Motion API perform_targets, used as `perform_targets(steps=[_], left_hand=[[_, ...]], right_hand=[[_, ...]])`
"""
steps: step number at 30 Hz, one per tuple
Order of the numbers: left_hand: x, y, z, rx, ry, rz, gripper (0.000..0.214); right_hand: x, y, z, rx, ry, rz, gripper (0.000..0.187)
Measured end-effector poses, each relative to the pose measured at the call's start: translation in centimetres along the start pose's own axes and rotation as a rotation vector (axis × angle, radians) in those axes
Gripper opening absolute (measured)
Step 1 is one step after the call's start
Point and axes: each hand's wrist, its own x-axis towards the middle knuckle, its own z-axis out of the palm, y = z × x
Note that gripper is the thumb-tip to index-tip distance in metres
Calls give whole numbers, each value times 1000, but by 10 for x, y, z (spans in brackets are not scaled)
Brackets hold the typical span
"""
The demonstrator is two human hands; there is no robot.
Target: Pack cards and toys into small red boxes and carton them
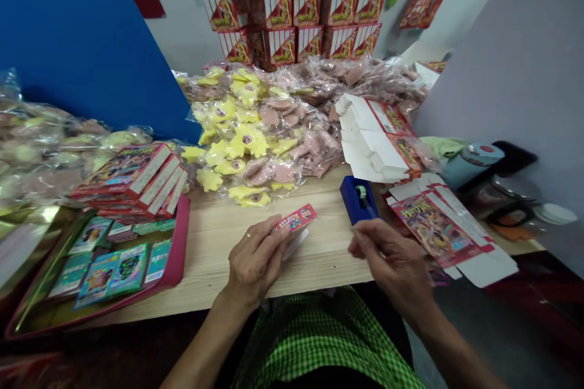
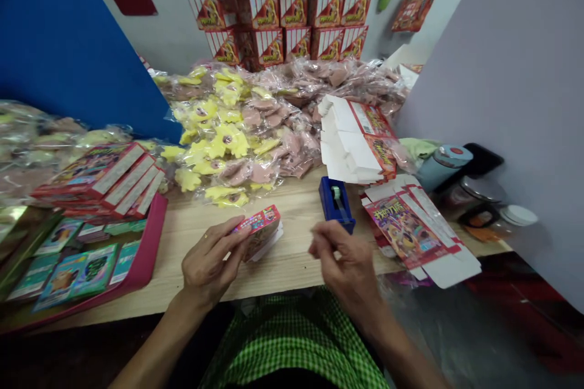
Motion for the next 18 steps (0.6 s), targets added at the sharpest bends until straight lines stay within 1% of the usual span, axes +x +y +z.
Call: perform_targets(steps=[3, 4, 5, 6, 8, 9, 10, 11, 15, 18], left_hand=[[0, -1, -1, 4, 21, -18, 23], [-1, -1, -1, 7, 19, -17, 22], [-2, -2, -1, 11, 16, -13, 21], [-2, -4, -1, 14, 9, -8, 20], [-3, -5, -2, 11, -1, 1, 18], [-3, -6, -2, 5, 2, 5, 18], [-3, -6, -1, -4, 8, 8, 18], [-2, -7, -1, -12, 11, 12, 18], [-2, -6, 1, -8, 17, 31, 15], [-3, -5, 3, -5, 19, 11, 22]], right_hand=[[6, -23, 30, 388, -189, 35, 15], [9, -26, 40, 473, -241, 62, 17], [11, -28, 48, 531, -290, 93, 22], [13, -29, 55, 571, -331, 122, 33], [17, -30, 65, 610, -387, 170, 62], [18, -31, 67, 623, -398, 186, 74], [19, -32, 70, 634, -401, 194, 81], [20, -33, 71, 642, -402, 197, 84], [24, -32, 78, 637, -383, 227, 88], [27, -27, 82, 615, -350, 286, 90]])
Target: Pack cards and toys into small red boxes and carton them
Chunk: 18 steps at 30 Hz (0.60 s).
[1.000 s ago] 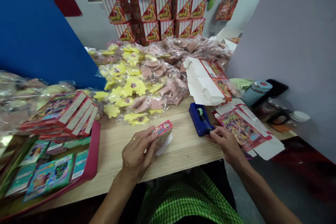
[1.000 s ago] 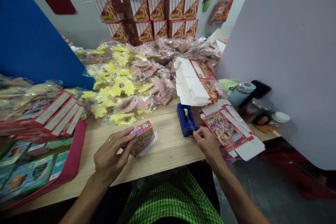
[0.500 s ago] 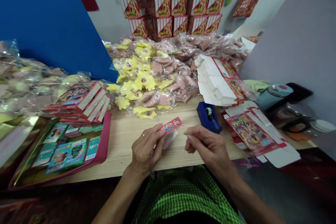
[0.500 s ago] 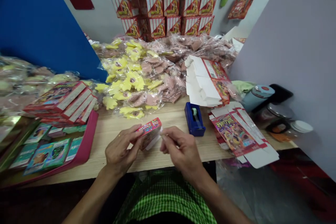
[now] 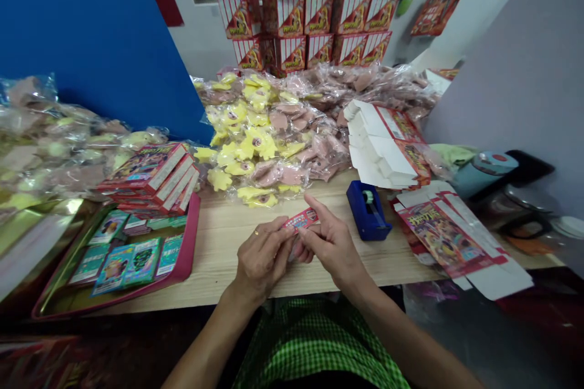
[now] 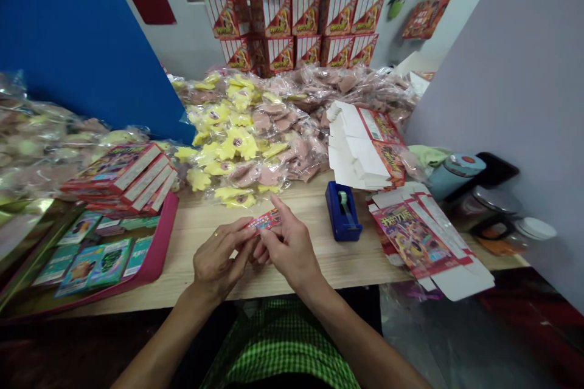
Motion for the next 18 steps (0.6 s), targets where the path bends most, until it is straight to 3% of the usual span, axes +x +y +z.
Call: perform_targets(steps=[5, 11, 14, 18], left_hand=[[4, 0, -2, -20, -51, 14, 29], [25, 2, -11, -225, -172, -131, 18], [37, 4, -11, -208, -204, -190, 8], [48, 9, -6, -133, -313, -266, 11]], right_hand=[[2, 5, 0, 13, 6, -1, 91], [0, 15, 1, 81, 59, -57, 97], [-2, 17, 4, 117, 97, -38, 99], [-3, 16, 9, 127, 120, -14, 104]])
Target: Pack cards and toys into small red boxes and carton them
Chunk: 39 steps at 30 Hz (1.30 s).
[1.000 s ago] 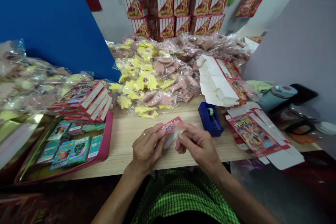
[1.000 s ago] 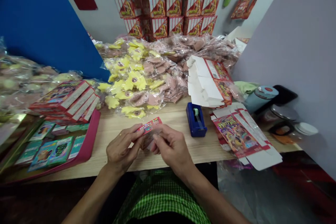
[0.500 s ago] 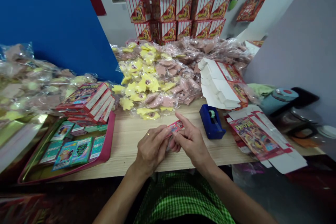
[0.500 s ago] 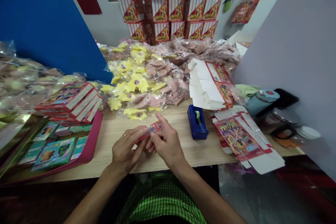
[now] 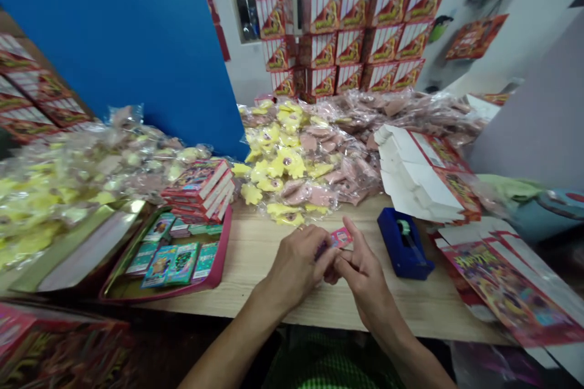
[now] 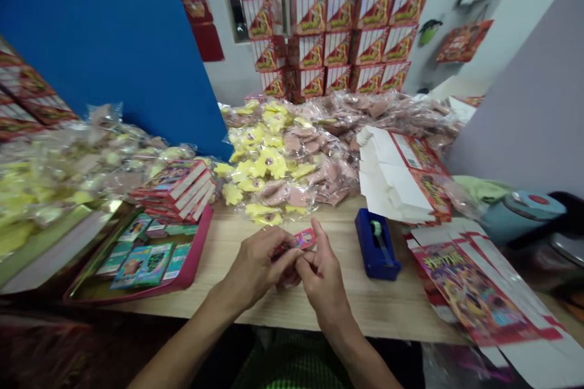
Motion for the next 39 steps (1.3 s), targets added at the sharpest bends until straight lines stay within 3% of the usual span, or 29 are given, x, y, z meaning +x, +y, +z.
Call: perform_targets(steps=[3, 5, 8, 11, 13, 17, 20, 23, 25, 31, 37, 39], left_hand=[[1, -1, 0, 58, 4, 43, 14], [-4, -9, -6, 53, 99, 46, 16], [-24, -37, -24, -89, 242, -242, 18], [-53, -73, -36, -165, 193, -590, 30], [-70, -92, -34, -112, 160, -672, 36], [-87, -108, -19, 0, 203, -688, 34], [-87, -110, -15, 47, 234, -673, 34], [-82, -114, -20, 74, 245, -655, 35], [-77, -120, -24, 90, 241, -649, 34], [-40, -140, -26, 193, 185, -635, 26], [27, -166, -20, 353, 120, -666, 35], [44, -180, -15, 364, 100, -694, 44]], right_hand=[[1, 2, -2, -36, 7, -12, 110], [7, 2, -11, -112, -48, 3, 114], [28, -2, -33, -431, -86, -67, 90], [62, -11, -41, -967, -46, -310, 58], [87, -15, -27, -1325, -113, -425, 65], [139, -9, 19, -1807, -403, -446, 101], [174, 0, 36, -1886, -542, -497, 95], [200, 0, 30, -1854, -630, -583, 65], [210, -9, 21, -1838, -652, -628, 54], [233, -74, -11, -1796, -455, -742, 47], [272, -129, -57, -1821, -6, -777, 52], [279, -129, -71, -1878, -45, -797, 52]])
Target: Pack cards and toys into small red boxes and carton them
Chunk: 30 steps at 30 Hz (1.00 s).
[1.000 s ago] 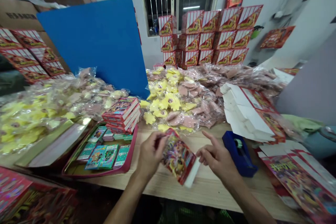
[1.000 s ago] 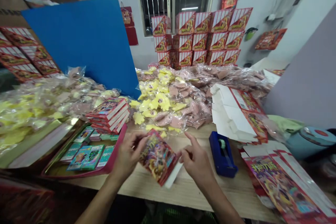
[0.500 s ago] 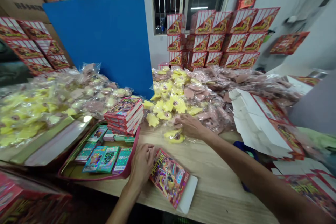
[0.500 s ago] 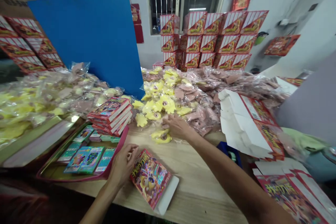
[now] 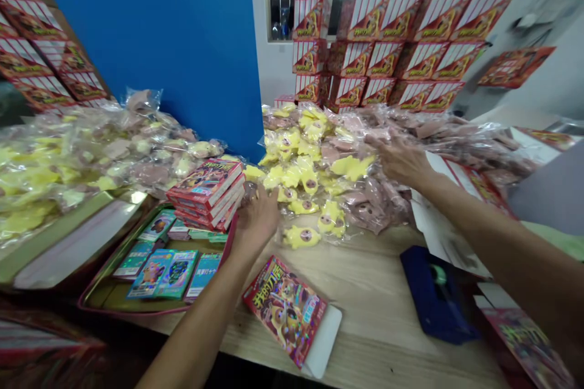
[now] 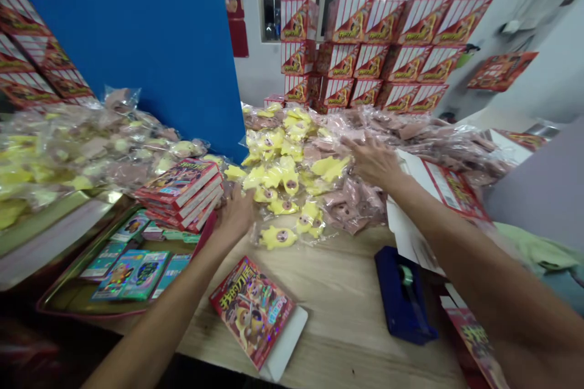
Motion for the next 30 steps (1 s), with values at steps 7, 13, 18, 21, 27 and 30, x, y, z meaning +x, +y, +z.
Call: perform_targets(steps=[7, 13, 18, 21, 27, 30], left_hand=[[28, -14, 28, -51, 14, -32, 21], [31, -20, 23, -148, 123, -58, 26], [19, -12, 12, -239, 214, -89, 17], [3, 0, 2, -304, 284, -83, 11], [-30, 27, -39, -480, 468, -2, 23], [-61, 52, -45, -523, 475, 64, 21]], right_hand=[[-24, -13, 44, -93, -308, -344, 44], [-12, -37, 35, -44, -267, -182, 28], [-33, -110, 20, 140, -314, -335, 68], [-67, -169, 28, 255, -422, -521, 85], [-108, -190, 25, 310, -415, -329, 40], [-142, -147, 13, 376, -352, -206, 37]])
